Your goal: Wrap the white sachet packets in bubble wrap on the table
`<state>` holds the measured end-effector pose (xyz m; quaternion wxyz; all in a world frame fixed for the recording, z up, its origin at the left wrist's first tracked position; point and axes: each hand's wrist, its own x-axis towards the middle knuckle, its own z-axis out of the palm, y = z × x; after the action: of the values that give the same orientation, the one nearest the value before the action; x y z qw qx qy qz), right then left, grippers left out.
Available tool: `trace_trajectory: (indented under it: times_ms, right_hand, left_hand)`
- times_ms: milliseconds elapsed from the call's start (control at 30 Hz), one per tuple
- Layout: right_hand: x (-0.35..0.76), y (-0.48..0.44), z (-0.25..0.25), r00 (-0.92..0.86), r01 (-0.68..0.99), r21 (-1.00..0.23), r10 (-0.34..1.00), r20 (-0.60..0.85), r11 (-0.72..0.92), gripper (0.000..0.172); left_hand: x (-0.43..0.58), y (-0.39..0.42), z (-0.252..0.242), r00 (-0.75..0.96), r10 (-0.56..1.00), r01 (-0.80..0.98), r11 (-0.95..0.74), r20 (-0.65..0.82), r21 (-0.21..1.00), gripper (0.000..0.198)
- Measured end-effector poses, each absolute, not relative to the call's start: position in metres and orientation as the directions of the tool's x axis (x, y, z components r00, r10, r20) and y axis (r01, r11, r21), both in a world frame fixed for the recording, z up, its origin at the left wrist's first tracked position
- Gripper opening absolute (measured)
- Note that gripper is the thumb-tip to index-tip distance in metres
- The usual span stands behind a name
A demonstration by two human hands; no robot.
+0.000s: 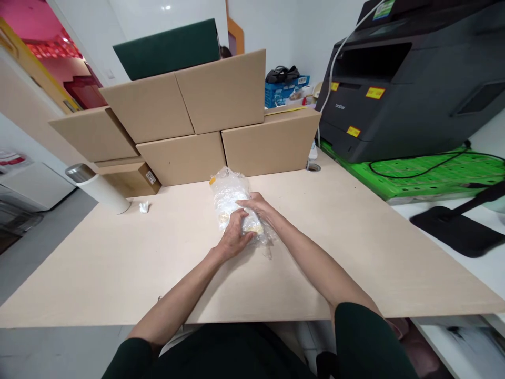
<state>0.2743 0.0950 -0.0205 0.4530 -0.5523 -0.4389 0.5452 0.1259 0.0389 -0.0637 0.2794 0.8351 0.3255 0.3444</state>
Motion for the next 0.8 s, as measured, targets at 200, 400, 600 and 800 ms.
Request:
trace_trajectory:
  times_ms: [200, 400, 600, 800]
  right_hand:
    - [0.271, 0.068, 0.000, -0.123, -0.106, -0.966, 0.967, -0.221, -0.235, 0.039]
    - [0.275, 0.012, 0.036, -0.449, -0.159, -0.973, 0.890, -0.078, -0.165, 0.038]
    - [0.265, 0.011, 0.035, -0.248, -0.393, -0.907, 0.967, -0.057, -0.154, 0.042]
    - [0.249, 0.041, -0.006, 0.072, -0.208, -0.969, 0.986, -0.151, -0.134, 0.048]
  left_hand:
    - [0.100, 0.040, -0.026, 0.492, 0.717, 0.477, -0.697, 0.494, 0.536, 0.048]
    - [0.037, 0.054, 0.036, 0.529, 0.815, 0.503, -0.525, 0.235, 0.687, 0.052]
    - [0.019, 0.042, 0.005, 0.684, 0.725, -0.212, 0.297, -0.076, 0.931, 0.086]
    - [0.038, 0.031, -0.019, 0.531, 0.843, -0.409, 0.341, -0.083, 0.846, 0.069]
